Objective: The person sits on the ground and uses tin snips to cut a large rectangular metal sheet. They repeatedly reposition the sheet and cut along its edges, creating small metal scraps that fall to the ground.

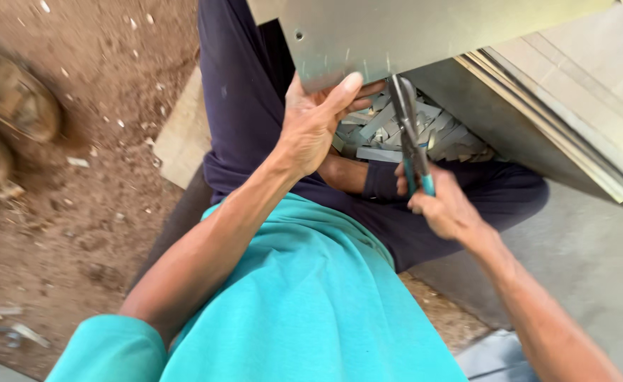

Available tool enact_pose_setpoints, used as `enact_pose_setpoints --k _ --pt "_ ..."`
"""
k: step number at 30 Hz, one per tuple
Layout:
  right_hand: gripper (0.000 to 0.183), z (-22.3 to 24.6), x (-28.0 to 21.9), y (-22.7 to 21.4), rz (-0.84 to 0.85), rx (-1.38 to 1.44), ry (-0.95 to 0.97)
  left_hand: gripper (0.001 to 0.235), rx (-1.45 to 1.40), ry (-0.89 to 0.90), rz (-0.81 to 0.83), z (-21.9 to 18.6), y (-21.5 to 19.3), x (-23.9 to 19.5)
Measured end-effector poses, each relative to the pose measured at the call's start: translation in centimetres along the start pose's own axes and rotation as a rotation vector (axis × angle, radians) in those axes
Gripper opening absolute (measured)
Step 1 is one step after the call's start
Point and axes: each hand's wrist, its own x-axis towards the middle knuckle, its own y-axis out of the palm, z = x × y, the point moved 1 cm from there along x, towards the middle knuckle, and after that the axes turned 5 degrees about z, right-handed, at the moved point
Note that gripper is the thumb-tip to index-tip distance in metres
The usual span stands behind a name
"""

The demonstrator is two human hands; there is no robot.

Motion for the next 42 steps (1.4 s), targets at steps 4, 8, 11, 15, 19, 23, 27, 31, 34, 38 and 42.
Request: enact_pose_setpoints --k 4,8,11,15,19,23,27,31,34,38,42 --pt "0.048 2.5 0.2 -2.6 0.034 -0.184 -0.041 0.038 0.063 -0.017 -0.022 0.2 -0.1 0.4" --pt "0.048 3.7 -0.4 -3.9 0.053 -0.227 0.112 0.036 0.071 0.011 0.083 0.1 -0.1 0.1" --pt "0.049 3.9 0.0 -4.5 0.059 -0.246 0.098 0.036 0.148 0.027 0.033 0.2 0.1 -0.2" --pt "0.042 4.2 -0.4 -5.5 0.119 -0.385 0.029 0.036 0.190 0.081 0.007 0.6 0.9 -0.3" --pt "0.047 5.6 -0.3 -6.0 0.108 -0.373 0.086 0.035 0.207 0.110 0.032 -0.4 1.2 -0.5" --pt "0.042 5.7 -0.6 -6.5 0.120 -0.435 0.074 0.035 0.211 0.125 0.054 -0.1 1.5 -0.8" --pt "0.039 4.7 0.4 -7.3 0.149 -0.438 0.006 0.034 0.218 0.120 0.053 0.0 1.2 -0.7" --pt "0.035 3.6 0.8 -8.6 0.156 -0.485 0.016 0.034 0.243 0.142 0.061 0.1 1.0 -0.7" --pt "0.026 4.3 0.9 -9.3 0.115 -0.577 0.046 0.035 0.268 0.154 0.054 0.1 0.9 -0.7" --pt "0.034 7.0 0.0 -6.5 0.147 -0.332 0.097 0.031 0.311 0.154 0.025 -0.3 1.0 -0.7" --pt "0.049 7.2 -1.2 2.1 0.078 -0.033 0.086 0.028 0.239 0.165 -0.001 -0.5 1.3 -0.2"
